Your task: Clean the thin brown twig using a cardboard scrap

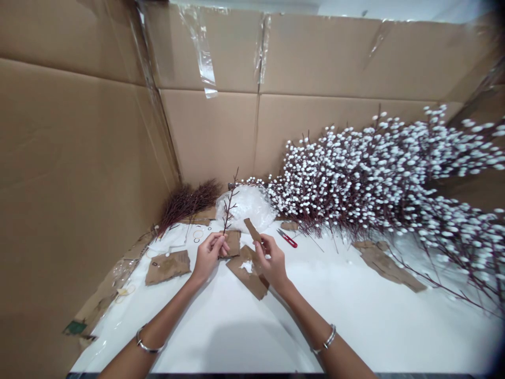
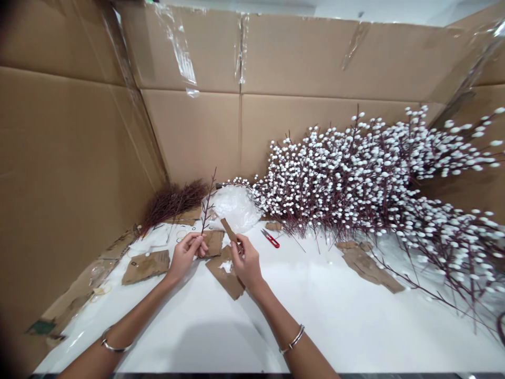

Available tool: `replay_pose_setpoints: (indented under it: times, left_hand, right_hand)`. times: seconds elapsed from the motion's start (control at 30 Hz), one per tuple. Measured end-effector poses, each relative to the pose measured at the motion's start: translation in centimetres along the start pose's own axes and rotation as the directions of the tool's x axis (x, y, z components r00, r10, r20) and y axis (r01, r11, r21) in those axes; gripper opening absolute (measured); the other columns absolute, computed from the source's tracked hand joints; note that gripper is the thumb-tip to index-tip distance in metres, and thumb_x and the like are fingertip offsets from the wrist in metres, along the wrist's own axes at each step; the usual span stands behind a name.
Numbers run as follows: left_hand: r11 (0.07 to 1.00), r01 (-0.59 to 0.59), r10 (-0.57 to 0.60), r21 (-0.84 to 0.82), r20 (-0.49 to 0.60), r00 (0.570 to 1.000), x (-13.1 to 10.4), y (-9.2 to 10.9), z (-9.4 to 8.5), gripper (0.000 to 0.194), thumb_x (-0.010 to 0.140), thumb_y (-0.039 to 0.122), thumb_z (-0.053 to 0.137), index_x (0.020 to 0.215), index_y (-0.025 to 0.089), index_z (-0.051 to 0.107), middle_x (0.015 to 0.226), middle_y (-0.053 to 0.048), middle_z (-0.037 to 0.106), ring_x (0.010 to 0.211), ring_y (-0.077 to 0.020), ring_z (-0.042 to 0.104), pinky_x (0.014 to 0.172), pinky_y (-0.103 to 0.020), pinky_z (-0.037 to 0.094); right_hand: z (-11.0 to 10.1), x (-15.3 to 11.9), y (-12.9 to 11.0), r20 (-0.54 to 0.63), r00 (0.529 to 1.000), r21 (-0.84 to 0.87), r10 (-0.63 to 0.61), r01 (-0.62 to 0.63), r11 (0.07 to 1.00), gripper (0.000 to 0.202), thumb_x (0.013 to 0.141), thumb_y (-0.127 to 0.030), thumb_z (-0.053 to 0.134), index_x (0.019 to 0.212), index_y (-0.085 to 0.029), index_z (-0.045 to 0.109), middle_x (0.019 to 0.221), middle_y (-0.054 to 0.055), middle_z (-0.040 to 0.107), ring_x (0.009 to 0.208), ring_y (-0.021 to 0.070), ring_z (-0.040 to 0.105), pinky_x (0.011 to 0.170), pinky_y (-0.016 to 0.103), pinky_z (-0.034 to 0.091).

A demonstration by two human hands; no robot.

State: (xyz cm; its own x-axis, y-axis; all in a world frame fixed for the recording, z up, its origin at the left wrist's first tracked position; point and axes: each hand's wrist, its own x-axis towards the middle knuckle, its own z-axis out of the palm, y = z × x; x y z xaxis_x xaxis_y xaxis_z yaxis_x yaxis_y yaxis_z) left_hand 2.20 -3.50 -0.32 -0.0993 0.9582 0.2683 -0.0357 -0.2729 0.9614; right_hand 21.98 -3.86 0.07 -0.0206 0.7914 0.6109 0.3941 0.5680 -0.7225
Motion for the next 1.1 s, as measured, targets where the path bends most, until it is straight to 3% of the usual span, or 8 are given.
replay_pose_setpoints:
  times: [1.1]
  left_hand:
    - [1.000,0.002,-0.002,0.010,0.008,1.000,-0.05,0.07,-0.10,0.026,0.089,0.041,0.062,0.097,0.017,0.064,0.070,-0.001,0.065,0.059,-0.0119,0.057,0.058,-0.023,0.045]
  right_hand:
    - [-0.09,-0.06,-0.05,0.003,1.000,0.005,0.021,-0.021,1.000,0.018,0.095,-0.031,0.049,0.106,-0.018,0.057,0.085,0.004,0.064,0.066,0.0135,0.057,0.063,0.026,0.048]
